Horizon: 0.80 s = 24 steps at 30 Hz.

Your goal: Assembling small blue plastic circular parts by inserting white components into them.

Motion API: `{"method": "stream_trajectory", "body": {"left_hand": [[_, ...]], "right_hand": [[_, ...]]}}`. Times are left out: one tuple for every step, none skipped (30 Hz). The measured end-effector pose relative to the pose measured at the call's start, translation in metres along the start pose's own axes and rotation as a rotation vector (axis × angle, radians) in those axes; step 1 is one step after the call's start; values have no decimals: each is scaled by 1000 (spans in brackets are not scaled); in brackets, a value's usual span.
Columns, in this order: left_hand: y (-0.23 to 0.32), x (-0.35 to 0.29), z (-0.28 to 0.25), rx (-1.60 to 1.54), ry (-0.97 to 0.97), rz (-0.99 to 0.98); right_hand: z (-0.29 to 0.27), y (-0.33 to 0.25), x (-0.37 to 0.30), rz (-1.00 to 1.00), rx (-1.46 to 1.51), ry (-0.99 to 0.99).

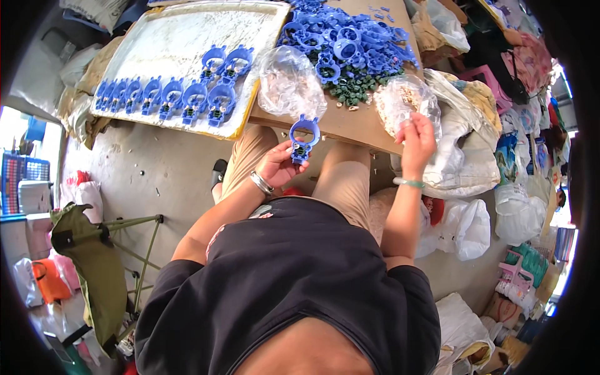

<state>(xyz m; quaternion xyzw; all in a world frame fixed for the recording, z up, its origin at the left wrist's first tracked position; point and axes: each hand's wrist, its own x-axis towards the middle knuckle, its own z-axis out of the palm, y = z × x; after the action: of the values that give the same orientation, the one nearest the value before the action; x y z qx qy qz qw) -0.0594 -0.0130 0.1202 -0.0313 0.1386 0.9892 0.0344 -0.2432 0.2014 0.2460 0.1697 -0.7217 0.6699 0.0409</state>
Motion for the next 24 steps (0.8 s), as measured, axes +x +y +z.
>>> {"method": "stream_trajectory", "body": {"left_hand": [[0, 0, 0, -3, 7, 3], [0, 1, 0, -4, 4, -7], [0, 0, 0, -6, 2, -15], [0, 0, 0, -10, -11, -23], [0, -1, 2, -10, -9, -22], [0, -1, 4, 1, 11, -12], [0, -2, 6, 11, 31, -1], [0, -3, 6, 10, 32, 0], [0, -4, 6, 13, 32, 7], [0, -4, 5, 16, 31, 14], [0, -5, 5, 14, 31, 18], [-1, -4, 5, 19, 24, 28], [-1, -4, 5, 24, 16, 39], [-1, -5, 7, 23, 17, 42], [-2, -5, 10, 24, 32, 43], [-2, -5, 11, 24, 48, 44], [-2, -5, 11, 22, 47, 45], [-1, -5, 11, 28, 54, 55], [-1, -5, 10, 32, 61, 64], [-1, -4, 10, 34, 61, 63], [-2, -3, 9, 42, 58, 62], [-2, -2, 8, 50, 55, 61], [-2, -2, 9, 48, 54, 62], [-3, -2, 10, 51, 53, 58]], "right_hand": [[12, -8, -17, 69, 25, -47], [23, -10, -32, 97, 100, -124], [36, -10, -45, 163, 132, -208], [48, -7, -57, 245, 198, -256], [57, 0, -67, 244, 265, -343], [65, 3, -75, 260, 284, -401], [72, 4, -81, 276, 302, -460], [75, 4, -86, 294, 302, -512], [78, 3, -89, 294, 301, -514], [81, 3, -92, 307, 294, -538], [83, 3, -93, 319, 287, -565], [84, 10, -95, 286, 198, -592], [85, 13, -97, 287, 196, -596], [88, 16, -100, 269, 197, -602], [89, 18, -101, 251, 198, -608], [90, 21, -102, 255, 238, -622], [91, 20, -102, 254, 237, -623], [92, 18, -102, 197, 182, -611], [93, 17, -102, 140, 127, -598], [94, 19, -102, 140, 129, -596], [95, 23, -101, 51, 40, -577], [95, 25, -101, -38, -48, -556], [96, 26, -102, -38, -50, -557], [97, 26, -102, -82, -82, -519]]}}
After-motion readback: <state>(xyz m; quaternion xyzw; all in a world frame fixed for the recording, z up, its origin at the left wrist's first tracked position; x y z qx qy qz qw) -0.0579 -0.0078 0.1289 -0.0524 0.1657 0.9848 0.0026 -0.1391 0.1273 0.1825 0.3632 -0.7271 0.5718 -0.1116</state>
